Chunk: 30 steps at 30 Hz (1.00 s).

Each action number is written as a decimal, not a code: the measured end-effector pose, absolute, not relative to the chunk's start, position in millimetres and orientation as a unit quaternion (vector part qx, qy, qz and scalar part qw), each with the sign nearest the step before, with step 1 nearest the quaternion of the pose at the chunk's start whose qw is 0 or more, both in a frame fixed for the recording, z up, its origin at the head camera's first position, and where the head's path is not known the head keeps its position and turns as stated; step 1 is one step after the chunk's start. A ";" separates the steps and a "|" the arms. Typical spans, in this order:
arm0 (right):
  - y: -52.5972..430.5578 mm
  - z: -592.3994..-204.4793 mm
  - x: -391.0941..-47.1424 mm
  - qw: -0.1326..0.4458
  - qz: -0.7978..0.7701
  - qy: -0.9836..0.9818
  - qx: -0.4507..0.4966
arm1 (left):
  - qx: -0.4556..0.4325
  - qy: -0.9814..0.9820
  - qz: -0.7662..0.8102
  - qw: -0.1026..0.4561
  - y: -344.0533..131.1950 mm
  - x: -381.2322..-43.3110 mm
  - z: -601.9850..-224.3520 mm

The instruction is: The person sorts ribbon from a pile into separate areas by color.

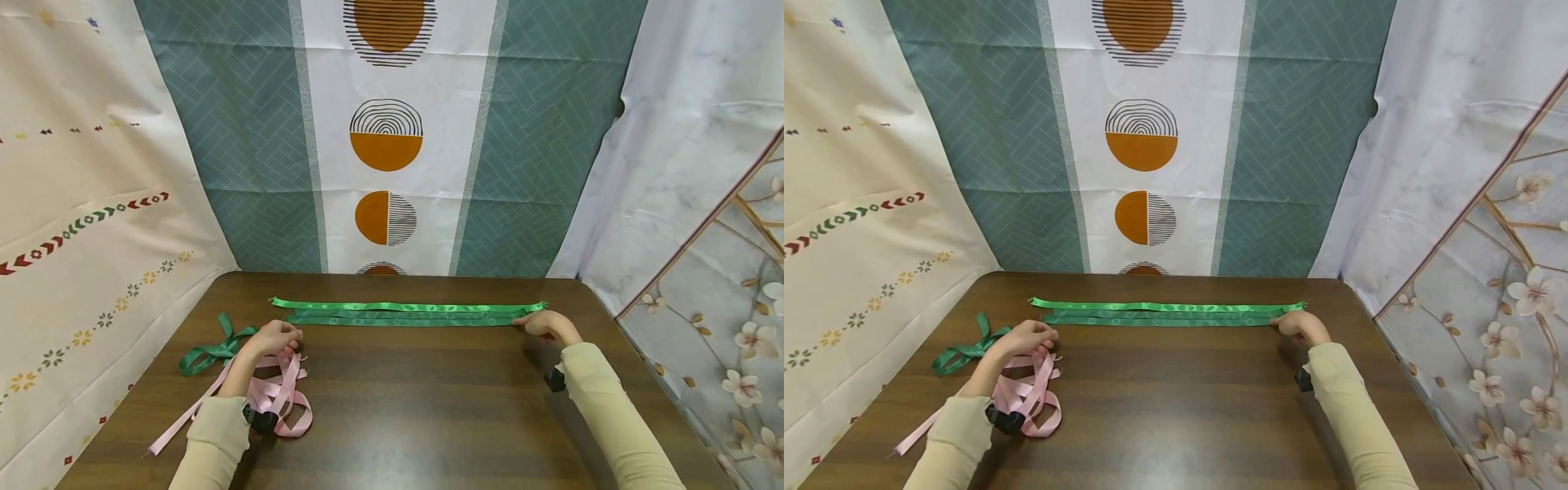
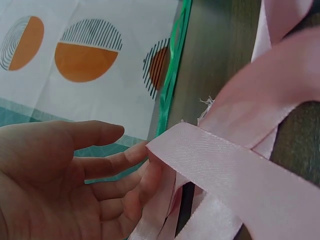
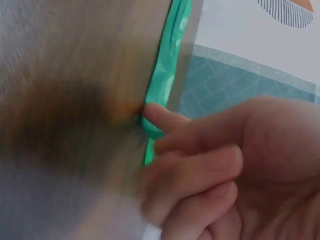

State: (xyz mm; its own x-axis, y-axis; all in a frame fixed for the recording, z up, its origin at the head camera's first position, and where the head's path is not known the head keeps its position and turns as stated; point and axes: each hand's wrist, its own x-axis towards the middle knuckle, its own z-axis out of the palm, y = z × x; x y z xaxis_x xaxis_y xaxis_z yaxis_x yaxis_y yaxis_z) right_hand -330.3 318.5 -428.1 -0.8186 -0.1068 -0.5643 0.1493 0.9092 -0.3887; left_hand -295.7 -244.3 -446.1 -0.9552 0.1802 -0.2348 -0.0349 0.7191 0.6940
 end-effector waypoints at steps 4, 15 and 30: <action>317.9 -424.8 -323.8 0.386 -0.223 0.894 0.036 | 0.048 0.918 0.364 0.149 -245.0 -294.3 -445.3; 349.3 -417.3 -316.7 0.251 -0.452 0.854 -0.046 | 0.056 0.904 0.395 0.157 -244.1 -290.6 -440.5; 366.1 -416.1 -321.5 0.290 -0.851 0.435 -0.036 | 0.040 0.919 0.368 0.134 -241.5 -287.8 -435.7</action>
State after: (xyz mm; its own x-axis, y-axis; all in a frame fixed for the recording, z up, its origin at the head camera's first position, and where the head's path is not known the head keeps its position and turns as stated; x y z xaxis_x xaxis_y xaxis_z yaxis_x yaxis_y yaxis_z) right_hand -321.5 366.1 -416.1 -0.8289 -0.5254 -0.1923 0.4634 -0.4522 -0.7621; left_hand -287.8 -241.5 -435.7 -0.9610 0.1725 -0.2160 -0.0244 0.7255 0.6878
